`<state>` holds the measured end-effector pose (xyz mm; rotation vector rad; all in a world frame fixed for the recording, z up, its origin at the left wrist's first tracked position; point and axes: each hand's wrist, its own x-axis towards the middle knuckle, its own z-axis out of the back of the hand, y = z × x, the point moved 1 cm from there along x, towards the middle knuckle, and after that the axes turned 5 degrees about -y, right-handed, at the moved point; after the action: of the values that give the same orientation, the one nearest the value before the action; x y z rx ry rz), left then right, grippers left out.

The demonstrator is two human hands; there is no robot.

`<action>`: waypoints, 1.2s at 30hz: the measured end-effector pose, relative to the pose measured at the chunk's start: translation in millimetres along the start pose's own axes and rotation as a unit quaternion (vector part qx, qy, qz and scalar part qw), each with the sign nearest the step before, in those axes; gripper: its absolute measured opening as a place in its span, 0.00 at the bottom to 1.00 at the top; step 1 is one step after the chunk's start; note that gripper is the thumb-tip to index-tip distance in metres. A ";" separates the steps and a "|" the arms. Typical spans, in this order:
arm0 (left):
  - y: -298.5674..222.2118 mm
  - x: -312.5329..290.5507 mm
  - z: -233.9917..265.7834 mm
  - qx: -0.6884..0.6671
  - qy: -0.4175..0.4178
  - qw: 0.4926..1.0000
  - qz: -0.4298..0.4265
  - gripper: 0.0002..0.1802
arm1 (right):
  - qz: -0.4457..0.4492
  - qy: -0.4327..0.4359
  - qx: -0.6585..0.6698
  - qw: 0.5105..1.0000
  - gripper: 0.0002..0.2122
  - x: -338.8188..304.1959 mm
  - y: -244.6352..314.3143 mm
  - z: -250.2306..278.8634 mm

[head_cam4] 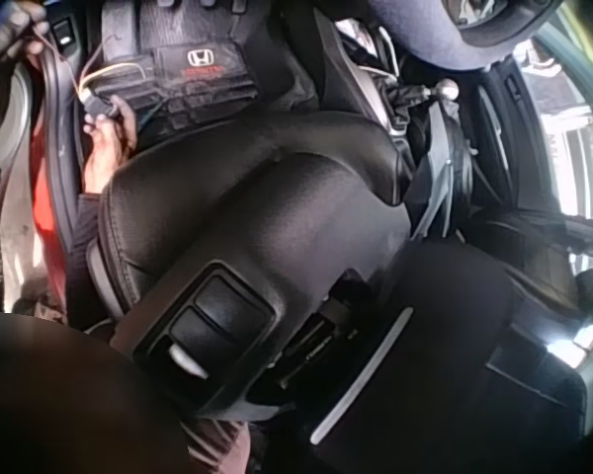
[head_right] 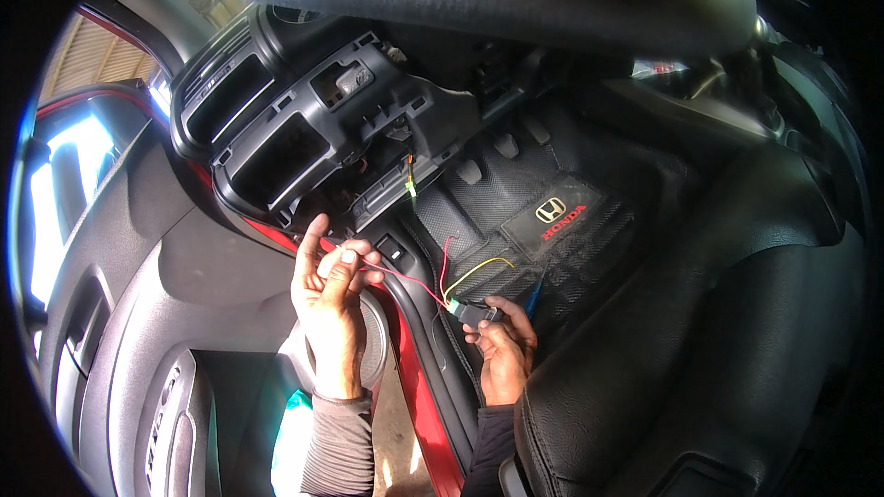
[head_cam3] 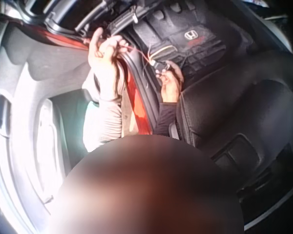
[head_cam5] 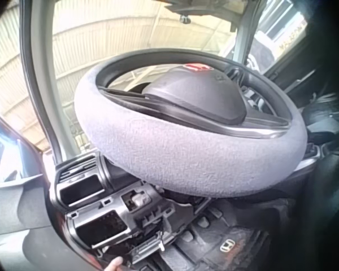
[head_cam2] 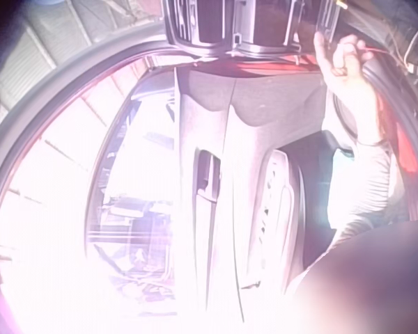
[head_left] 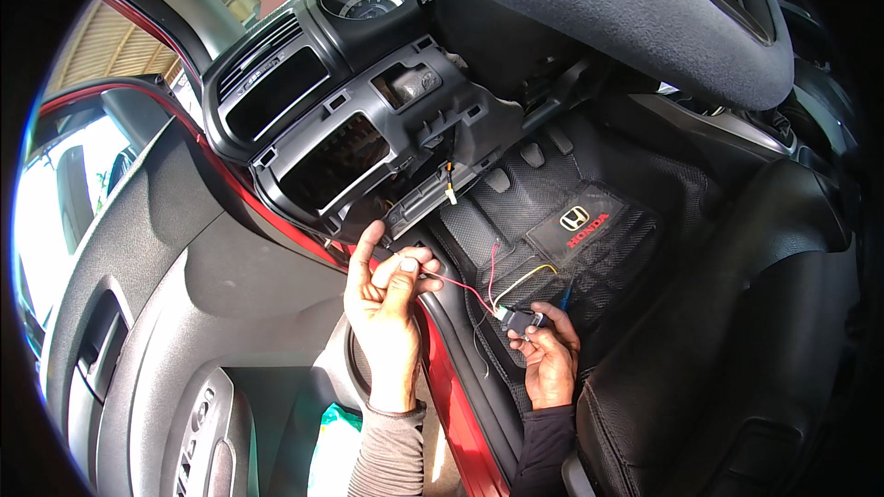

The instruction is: The person connects wires to a small black module inside the car's dashboard, then moves to the engine bay to route and attach wires near the battery and firewall. The person uses pliers and a wire connector to secure the connections.

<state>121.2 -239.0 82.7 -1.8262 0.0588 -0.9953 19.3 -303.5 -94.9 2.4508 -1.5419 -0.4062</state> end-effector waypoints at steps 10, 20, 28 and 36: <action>-0.1 0.3 2.5 -0.010 -0.037 0.999 0.024 0.25 | -0.002 0.002 0.004 1.000 0.16 -0.4 0.7 -0.8; 0.3 0.8 4.2 0.015 -0.039 0.999 0.018 0.27 | -0.001 0.000 0.000 1.000 0.16 0.6 -0.5 0.6; -0.3 2.0 2.6 0.008 -0.032 0.999 0.007 0.29 | 0.000 -0.005 0.002 1.000 0.16 0.0 0.3 -0.4; 0.7 3.3 4.9 0.013 -0.031 0.999 0.010 0.35 | 0.003 -0.004 0.000 1.000 0.16 0.1 0.0 0.3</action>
<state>126.8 -237.2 83.4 -1.8275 0.0261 -0.9200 19.2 -303.6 -95.2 2.4457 -1.5526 -0.4159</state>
